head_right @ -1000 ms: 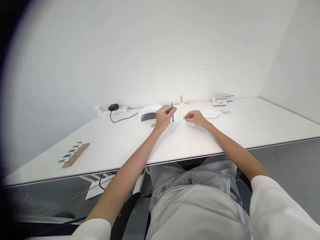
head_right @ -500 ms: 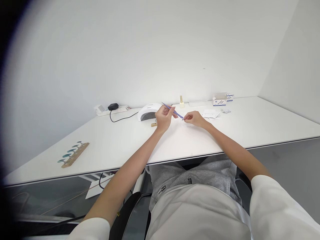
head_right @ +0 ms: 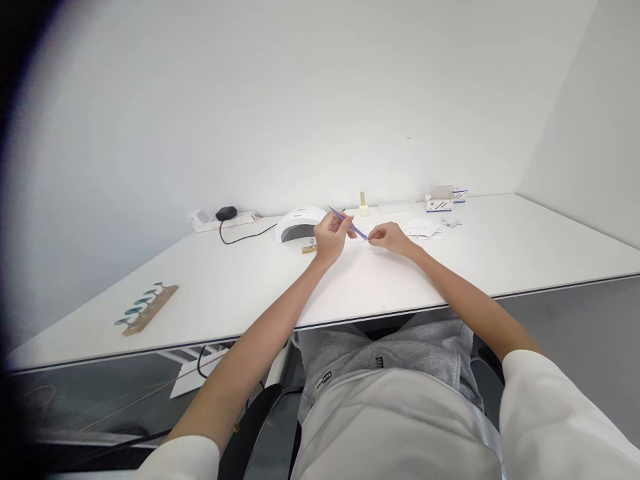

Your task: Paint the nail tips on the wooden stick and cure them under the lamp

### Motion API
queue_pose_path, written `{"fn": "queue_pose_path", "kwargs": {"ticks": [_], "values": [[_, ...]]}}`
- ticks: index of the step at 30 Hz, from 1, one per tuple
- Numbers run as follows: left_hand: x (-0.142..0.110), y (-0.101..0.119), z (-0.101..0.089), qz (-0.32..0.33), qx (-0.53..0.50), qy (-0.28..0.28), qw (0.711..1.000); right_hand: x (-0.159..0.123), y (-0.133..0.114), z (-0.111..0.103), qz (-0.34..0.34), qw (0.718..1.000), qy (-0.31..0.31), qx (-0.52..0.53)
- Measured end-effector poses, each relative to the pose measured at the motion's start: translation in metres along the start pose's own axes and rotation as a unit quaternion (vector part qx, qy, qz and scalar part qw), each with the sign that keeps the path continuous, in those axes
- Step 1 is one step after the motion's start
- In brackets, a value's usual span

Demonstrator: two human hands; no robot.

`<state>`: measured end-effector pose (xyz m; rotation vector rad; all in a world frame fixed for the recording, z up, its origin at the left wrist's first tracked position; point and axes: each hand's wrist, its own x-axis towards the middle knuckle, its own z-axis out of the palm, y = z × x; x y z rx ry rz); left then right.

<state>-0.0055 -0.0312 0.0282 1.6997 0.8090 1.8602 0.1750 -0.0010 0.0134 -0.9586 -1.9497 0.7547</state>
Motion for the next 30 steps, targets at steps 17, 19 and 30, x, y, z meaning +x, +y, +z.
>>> {"fn": "queue_pose_path", "kwargs": {"ticks": [17,19,30], "values": [[-0.002,0.002,0.001,0.044,0.004,-0.014,0.999,0.001,0.0,-0.002,0.003,1.0,0.002,0.0],[-0.001,0.002,0.0,0.045,0.007,-0.006,0.999,0.0,-0.001,-0.003,-0.001,1.0,0.007,0.015],[0.009,-0.006,-0.014,0.09,0.11,0.05,0.989,-0.003,-0.011,-0.005,-0.016,0.996,-0.018,0.084]]}}
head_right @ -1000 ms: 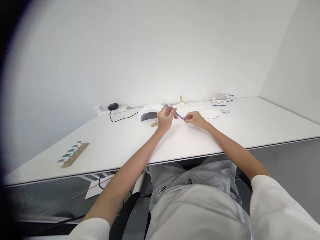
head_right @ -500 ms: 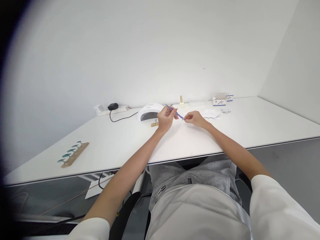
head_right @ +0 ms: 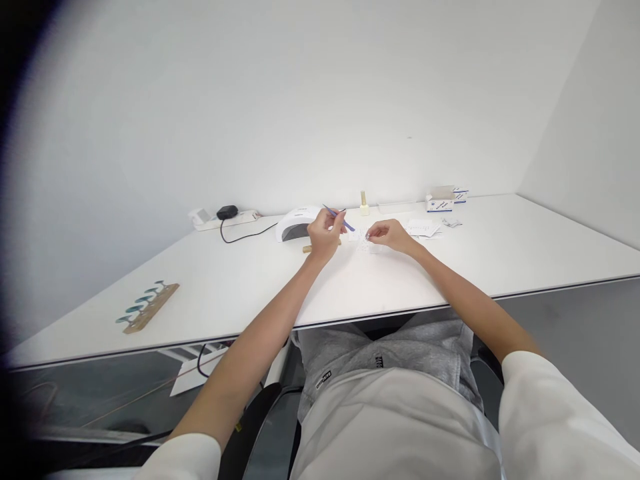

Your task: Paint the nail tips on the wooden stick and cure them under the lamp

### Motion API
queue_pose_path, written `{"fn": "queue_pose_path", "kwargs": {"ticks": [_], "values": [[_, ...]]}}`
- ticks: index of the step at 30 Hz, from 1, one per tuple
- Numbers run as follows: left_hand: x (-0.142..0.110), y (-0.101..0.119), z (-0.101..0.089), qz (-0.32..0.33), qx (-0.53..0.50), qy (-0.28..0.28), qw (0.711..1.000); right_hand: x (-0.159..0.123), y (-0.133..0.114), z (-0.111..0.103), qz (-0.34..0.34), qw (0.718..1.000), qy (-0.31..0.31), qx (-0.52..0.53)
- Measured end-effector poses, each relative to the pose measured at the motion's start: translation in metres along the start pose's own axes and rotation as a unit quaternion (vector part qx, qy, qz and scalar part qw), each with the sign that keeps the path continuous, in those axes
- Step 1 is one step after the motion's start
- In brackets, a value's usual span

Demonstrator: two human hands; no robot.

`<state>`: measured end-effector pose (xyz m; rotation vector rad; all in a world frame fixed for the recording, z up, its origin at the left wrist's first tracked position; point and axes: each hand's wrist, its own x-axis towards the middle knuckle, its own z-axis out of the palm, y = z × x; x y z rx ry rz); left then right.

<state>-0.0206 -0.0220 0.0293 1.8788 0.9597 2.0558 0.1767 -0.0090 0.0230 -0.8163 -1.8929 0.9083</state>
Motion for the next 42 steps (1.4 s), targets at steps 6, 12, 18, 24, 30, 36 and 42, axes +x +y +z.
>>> {"fn": "queue_pose_path", "kwargs": {"ticks": [6,12,18,24,30,36,42], "values": [[-0.002,0.001,0.002,0.024,0.016,-0.026,0.999,0.001,0.001,-0.001,-0.014,1.0,-0.005,-0.005],[-0.004,0.011,0.004,-0.04,-0.075,-0.004,0.996,0.0,0.001,0.0,0.016,1.0,-0.009,-0.003],[-0.004,0.024,0.008,-0.089,-0.153,-0.003,0.984,0.0,0.003,0.0,0.021,1.0,-0.016,-0.01],[-0.005,0.025,0.008,-0.095,-0.157,-0.009,0.983,-0.001,0.0,0.0,0.024,0.999,-0.023,-0.024],[-0.005,0.025,0.009,-0.094,-0.154,-0.012,0.984,0.0,-0.001,0.0,0.026,0.999,-0.022,-0.021],[-0.007,0.019,0.009,-0.09,-0.156,-0.031,0.983,0.0,0.001,-0.001,0.029,0.999,-0.028,-0.025],[-0.007,0.015,0.008,-0.074,-0.138,-0.042,0.987,0.001,0.002,-0.002,0.038,0.999,-0.026,-0.02]]}}
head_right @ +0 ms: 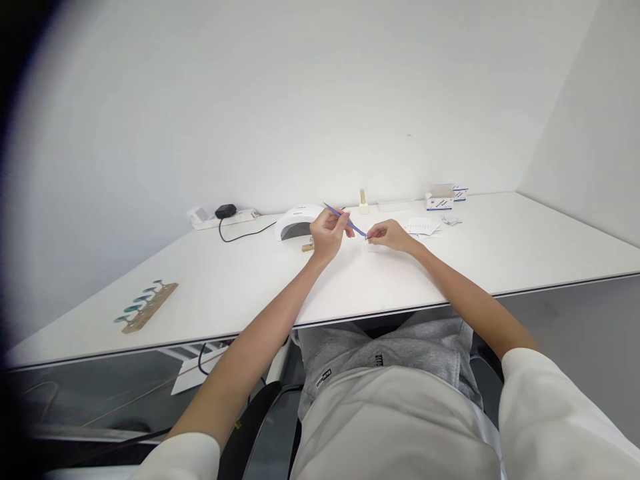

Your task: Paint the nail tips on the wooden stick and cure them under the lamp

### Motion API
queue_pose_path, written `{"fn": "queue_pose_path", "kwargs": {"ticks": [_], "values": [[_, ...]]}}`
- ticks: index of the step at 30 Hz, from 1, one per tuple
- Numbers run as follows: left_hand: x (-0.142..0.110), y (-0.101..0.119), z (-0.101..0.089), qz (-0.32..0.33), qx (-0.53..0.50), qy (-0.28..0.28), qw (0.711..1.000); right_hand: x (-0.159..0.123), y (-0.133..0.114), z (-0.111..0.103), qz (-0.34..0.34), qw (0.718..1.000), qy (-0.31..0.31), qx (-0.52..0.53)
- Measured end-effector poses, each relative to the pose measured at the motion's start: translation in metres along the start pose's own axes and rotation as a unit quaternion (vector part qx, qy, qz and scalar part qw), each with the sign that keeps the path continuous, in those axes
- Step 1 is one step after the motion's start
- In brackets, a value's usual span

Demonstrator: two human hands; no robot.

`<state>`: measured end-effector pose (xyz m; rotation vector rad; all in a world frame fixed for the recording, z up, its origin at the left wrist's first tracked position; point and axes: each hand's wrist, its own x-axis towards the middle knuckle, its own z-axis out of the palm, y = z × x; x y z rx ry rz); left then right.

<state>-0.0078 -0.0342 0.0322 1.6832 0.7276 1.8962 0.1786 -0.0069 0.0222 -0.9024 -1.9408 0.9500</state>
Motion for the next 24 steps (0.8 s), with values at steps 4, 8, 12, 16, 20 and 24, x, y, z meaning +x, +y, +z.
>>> {"fn": "queue_pose_path", "kwargs": {"ticks": [4,8,12,16,20,24], "values": [[0.002,-0.002,-0.003,0.001,0.008,0.009,1.0,0.0,-0.003,-0.001,0.019,0.999,0.016,0.04],[0.004,-0.005,-0.006,0.004,0.029,0.029,0.999,-0.002,-0.007,-0.003,0.027,0.995,-0.007,0.091],[0.005,-0.007,-0.008,0.015,0.06,0.027,0.998,-0.002,-0.01,-0.005,0.025,0.992,-0.024,0.117],[0.006,-0.01,-0.008,0.012,0.073,0.031,0.997,-0.004,-0.013,-0.005,0.029,0.992,-0.041,0.114],[0.007,-0.012,-0.009,0.012,0.087,0.041,0.995,-0.006,-0.014,-0.001,0.043,0.992,-0.087,0.084],[0.007,-0.011,-0.01,0.007,0.096,0.043,0.994,-0.007,-0.01,0.005,0.056,0.987,-0.137,0.054]]}}
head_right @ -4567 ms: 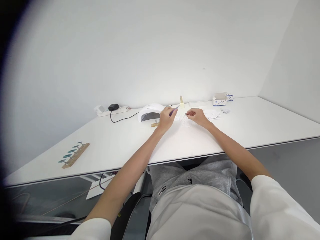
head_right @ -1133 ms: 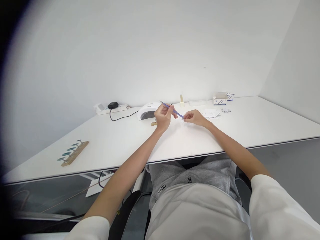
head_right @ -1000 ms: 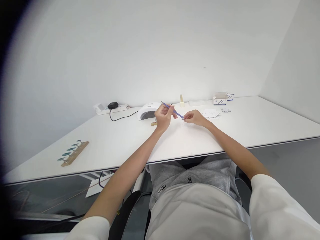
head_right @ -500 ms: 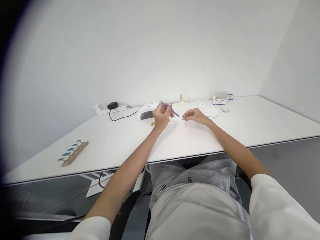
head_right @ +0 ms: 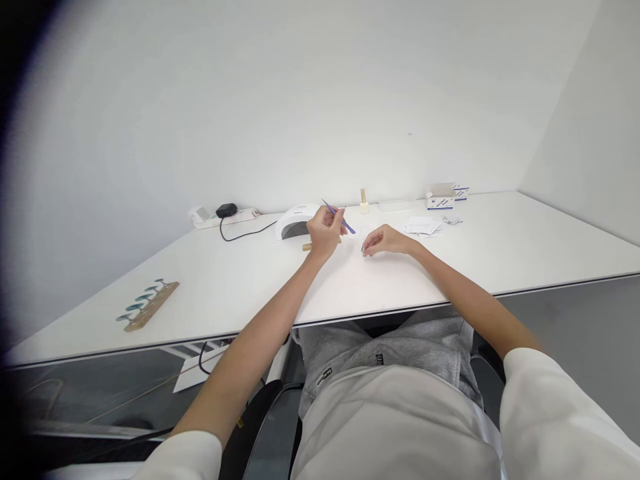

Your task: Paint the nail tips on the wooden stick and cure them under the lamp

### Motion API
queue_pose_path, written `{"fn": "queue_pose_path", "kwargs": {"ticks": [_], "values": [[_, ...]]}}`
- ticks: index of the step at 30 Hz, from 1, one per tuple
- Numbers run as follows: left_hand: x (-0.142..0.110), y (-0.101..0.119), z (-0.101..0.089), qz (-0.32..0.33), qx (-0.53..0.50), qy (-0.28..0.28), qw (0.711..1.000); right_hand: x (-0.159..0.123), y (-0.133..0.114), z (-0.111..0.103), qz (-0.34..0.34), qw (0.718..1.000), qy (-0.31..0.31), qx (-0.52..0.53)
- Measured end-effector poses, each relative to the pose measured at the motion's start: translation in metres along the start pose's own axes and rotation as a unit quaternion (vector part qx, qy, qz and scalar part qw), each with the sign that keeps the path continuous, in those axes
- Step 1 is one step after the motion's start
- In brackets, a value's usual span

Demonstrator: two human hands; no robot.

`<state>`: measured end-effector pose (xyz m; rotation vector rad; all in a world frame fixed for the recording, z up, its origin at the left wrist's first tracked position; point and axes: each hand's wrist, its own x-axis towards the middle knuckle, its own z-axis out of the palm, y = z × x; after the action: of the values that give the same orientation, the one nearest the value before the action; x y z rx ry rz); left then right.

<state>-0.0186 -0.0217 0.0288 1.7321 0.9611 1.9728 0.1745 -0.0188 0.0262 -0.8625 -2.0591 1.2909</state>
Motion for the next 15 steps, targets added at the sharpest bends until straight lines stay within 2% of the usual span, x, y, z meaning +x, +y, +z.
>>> {"fn": "queue_pose_path", "kwargs": {"ticks": [5,9,15], "values": [[0.0,0.002,0.0,0.002,-0.001,-0.005,1.0,0.002,0.005,0.004,0.014,0.999,-0.044,-0.018],[-0.001,0.004,0.001,-0.001,0.004,-0.004,1.0,0.003,0.005,0.009,-0.018,0.996,-0.043,-0.081],[-0.001,0.0,0.0,0.008,0.035,-0.012,0.999,0.004,0.006,0.016,-0.064,0.986,-0.083,-0.131]]}}
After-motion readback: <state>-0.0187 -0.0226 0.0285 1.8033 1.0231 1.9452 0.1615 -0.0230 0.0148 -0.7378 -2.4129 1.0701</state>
